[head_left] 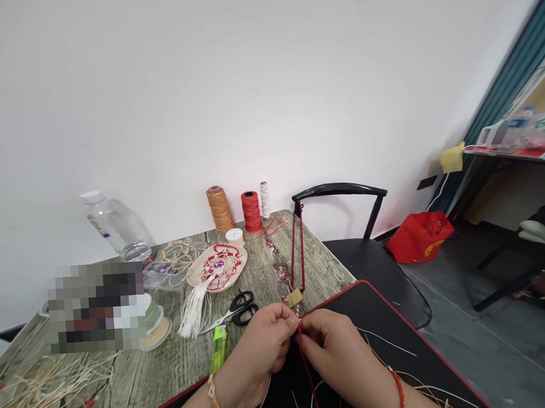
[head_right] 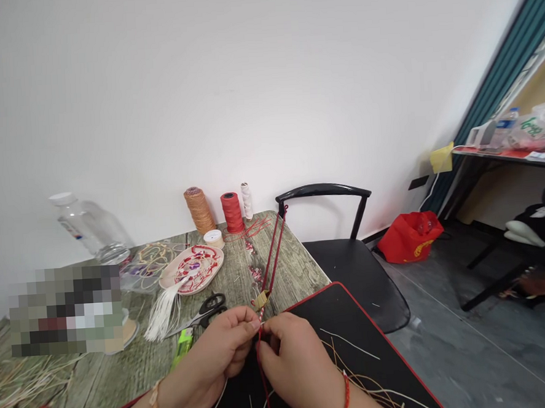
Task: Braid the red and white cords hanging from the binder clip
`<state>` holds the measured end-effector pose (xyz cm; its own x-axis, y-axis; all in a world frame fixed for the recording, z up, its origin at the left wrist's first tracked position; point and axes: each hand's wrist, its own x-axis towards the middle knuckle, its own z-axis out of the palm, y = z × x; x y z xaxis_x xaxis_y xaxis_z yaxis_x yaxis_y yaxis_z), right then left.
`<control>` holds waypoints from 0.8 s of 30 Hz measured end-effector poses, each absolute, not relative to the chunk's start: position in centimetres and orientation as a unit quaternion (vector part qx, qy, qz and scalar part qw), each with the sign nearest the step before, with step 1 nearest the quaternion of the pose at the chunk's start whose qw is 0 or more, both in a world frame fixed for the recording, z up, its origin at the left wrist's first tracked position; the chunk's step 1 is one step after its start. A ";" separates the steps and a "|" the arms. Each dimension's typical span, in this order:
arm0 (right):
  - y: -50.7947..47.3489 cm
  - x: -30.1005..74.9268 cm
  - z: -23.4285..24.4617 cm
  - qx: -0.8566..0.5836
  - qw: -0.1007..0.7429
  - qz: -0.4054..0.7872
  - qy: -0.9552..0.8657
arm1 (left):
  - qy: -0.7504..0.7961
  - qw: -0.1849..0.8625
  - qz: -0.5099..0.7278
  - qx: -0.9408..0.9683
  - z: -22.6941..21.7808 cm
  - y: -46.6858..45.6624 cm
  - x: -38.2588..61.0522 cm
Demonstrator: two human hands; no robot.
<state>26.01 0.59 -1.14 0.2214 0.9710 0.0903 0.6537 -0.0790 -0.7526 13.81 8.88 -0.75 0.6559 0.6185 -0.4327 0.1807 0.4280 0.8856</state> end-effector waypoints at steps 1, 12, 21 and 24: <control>0.7 26.0 -1.3 -0.702 0.355 0.232 -0.572 | 0.388 0.750 0.147 0.515 -0.8 8.9 13.8; -0.2 26.0 -1.3 -0.666 0.431 0.117 -0.597 | 0.420 0.719 0.168 0.528 -0.5 8.5 13.8; -0.7 24.0 -1.4 -0.575 0.404 -0.031 -0.711 | 0.431 0.712 0.192 0.520 -1.4 8.8 14.1; -0.4 21.9 -4.6 -0.565 0.417 -0.085 -0.706 | 0.429 0.712 0.197 0.520 -1.9 8.9 14.2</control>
<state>21.88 -0.36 -4.62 -0.0125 0.7283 0.6852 0.8695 0.3462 -0.3522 14.25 8.88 -1.89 0.5546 0.7265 -0.4058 0.1651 0.3818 0.9094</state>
